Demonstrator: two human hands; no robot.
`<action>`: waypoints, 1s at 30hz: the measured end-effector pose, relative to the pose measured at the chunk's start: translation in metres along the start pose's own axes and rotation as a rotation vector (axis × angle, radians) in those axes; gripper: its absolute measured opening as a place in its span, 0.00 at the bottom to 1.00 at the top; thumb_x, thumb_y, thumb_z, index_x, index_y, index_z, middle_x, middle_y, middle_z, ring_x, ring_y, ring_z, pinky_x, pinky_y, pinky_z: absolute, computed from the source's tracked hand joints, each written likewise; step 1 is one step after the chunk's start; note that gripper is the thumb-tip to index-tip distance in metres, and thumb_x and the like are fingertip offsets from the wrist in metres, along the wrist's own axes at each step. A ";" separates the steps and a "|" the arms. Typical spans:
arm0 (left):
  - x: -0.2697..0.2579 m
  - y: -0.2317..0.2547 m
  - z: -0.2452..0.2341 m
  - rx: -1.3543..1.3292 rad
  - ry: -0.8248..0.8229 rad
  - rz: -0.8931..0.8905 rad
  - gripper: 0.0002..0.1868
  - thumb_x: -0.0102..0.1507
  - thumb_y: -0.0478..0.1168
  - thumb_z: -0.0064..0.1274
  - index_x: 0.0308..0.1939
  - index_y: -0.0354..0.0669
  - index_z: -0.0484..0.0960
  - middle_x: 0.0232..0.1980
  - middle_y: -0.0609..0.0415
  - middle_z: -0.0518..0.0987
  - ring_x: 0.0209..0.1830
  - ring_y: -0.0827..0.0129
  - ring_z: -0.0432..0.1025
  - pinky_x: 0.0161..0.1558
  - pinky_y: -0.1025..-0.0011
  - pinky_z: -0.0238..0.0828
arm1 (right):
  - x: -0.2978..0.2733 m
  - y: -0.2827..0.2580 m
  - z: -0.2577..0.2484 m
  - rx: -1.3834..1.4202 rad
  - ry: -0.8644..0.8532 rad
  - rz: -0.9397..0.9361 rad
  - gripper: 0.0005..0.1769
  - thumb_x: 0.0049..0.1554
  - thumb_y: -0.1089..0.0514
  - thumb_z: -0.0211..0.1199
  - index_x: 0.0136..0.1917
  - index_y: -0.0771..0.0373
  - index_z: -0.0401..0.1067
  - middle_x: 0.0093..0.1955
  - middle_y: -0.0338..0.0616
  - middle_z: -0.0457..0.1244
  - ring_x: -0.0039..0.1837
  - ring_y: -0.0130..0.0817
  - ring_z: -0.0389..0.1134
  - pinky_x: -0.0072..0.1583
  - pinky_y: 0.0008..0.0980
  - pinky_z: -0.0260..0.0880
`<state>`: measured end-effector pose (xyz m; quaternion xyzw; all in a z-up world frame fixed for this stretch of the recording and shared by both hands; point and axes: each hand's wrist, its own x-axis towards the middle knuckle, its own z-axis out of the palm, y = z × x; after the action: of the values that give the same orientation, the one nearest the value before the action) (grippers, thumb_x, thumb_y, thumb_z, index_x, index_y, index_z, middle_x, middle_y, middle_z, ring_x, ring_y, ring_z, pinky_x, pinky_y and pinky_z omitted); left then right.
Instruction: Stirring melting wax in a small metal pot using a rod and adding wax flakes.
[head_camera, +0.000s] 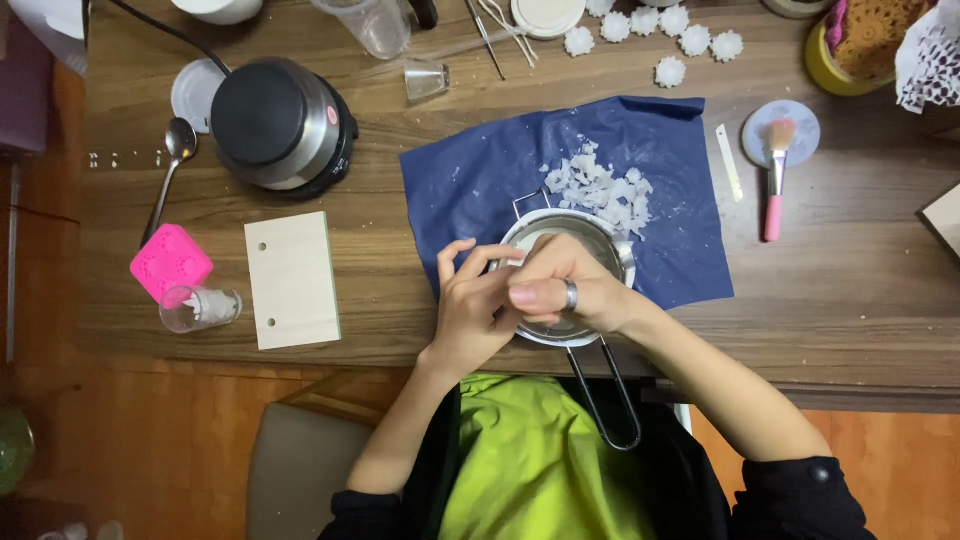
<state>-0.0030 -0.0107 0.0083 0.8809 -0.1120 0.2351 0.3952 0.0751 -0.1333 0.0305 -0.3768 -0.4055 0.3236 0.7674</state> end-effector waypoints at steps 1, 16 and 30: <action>0.004 0.002 -0.004 0.001 0.000 0.003 0.06 0.50 0.29 0.51 0.21 0.42 0.70 0.26 0.60 0.76 0.42 0.68 0.72 0.55 0.58 0.50 | 0.001 0.000 0.000 -0.002 -0.001 -0.003 0.26 0.56 0.59 0.52 0.17 0.61 0.61 0.13 0.35 0.48 0.18 0.22 0.44 0.25 0.20 0.45; 0.002 -0.025 0.005 0.052 0.008 0.236 0.14 0.52 0.28 0.46 0.12 0.46 0.67 0.16 0.65 0.65 0.34 0.71 0.70 0.47 0.62 0.55 | 0.013 -0.002 -0.021 -0.054 -0.164 0.081 0.24 0.51 0.61 0.55 0.15 0.56 0.58 0.14 0.29 0.44 0.20 0.20 0.40 0.25 0.19 0.40; 0.004 -0.019 0.005 0.071 0.123 0.207 0.13 0.58 0.34 0.44 0.17 0.50 0.72 0.19 0.67 0.71 0.28 0.73 0.69 0.45 0.64 0.55 | 0.001 -0.075 0.017 -1.191 0.221 -0.132 0.05 0.50 0.59 0.65 0.38 0.62 0.73 0.28 0.41 0.64 0.30 0.36 0.66 0.33 0.28 0.64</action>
<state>0.0093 -0.0019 -0.0045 0.8621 -0.1693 0.3320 0.3435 0.0755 -0.1653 0.1006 -0.7467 -0.4570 -0.0480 0.4810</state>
